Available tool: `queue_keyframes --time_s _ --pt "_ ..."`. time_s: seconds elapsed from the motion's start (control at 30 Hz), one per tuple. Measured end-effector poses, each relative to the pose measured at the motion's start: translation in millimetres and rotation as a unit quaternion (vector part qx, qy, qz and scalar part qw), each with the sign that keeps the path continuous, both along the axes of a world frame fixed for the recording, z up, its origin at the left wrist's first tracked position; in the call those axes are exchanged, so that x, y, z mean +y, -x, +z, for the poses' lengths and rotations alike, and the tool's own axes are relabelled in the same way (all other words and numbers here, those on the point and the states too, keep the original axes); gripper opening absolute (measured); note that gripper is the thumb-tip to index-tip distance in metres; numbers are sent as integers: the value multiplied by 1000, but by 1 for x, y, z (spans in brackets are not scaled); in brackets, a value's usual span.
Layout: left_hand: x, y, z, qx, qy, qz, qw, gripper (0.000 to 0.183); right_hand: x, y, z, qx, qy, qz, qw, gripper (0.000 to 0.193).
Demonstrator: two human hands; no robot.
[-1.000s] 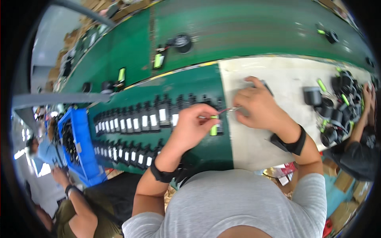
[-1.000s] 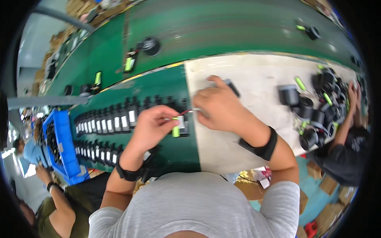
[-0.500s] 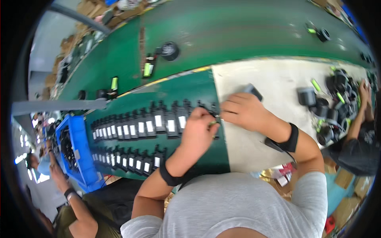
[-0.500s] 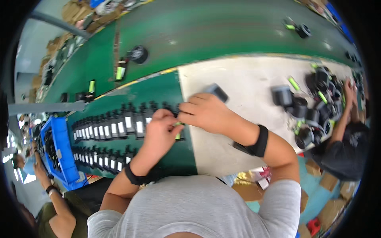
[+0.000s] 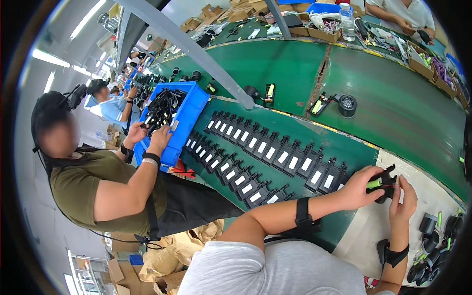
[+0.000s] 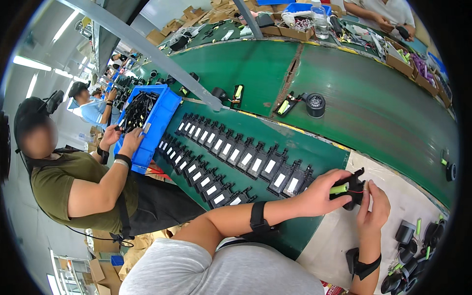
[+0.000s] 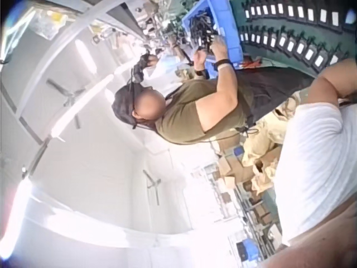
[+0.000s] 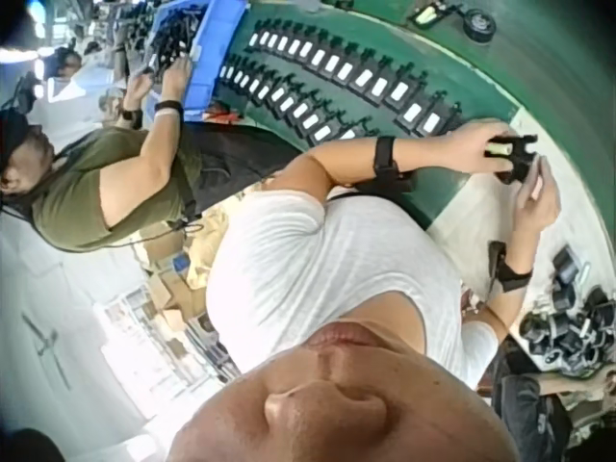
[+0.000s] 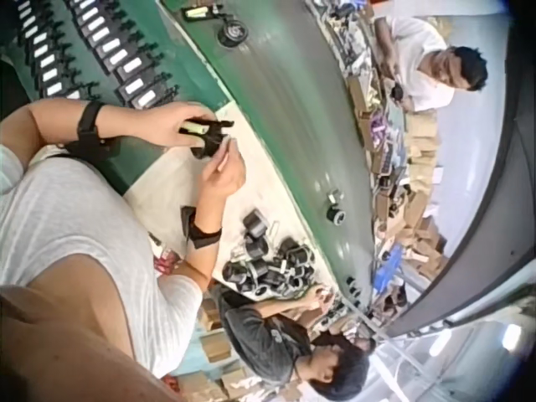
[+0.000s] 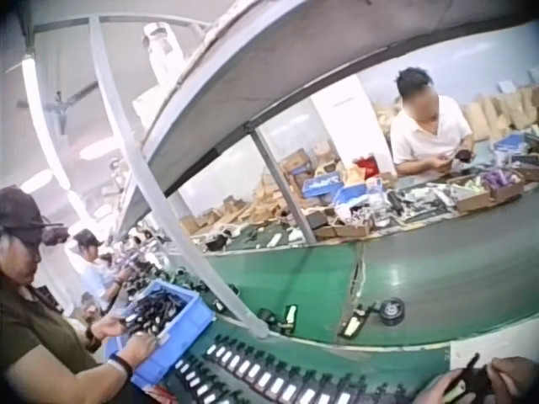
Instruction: Assembling small mechanical and electronic components on a factory assembly line.
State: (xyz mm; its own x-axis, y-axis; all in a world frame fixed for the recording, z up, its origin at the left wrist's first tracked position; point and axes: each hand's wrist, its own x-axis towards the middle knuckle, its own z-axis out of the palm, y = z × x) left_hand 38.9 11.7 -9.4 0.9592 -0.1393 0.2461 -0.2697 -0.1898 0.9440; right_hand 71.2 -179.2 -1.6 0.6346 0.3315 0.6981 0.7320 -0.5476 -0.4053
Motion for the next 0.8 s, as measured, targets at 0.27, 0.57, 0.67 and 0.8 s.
queue_keyframes --time_s 0.27,0.57,0.67,0.8 --pt "-27 -10 31 208 234 -75 947 48 4 -9 6 55 -144 -47 987 22" --pt "-19 -17 48 229 291 -40 928 29 12 -3 21 100 -246 9 964 22" --pt "-21 -15 42 199 221 -48 954 28 13 -3 20 107 -247 75 960 21" --pt "-20 -12 43 153 136 -56 977 29 15 -2 15 120 -234 103 959 22"
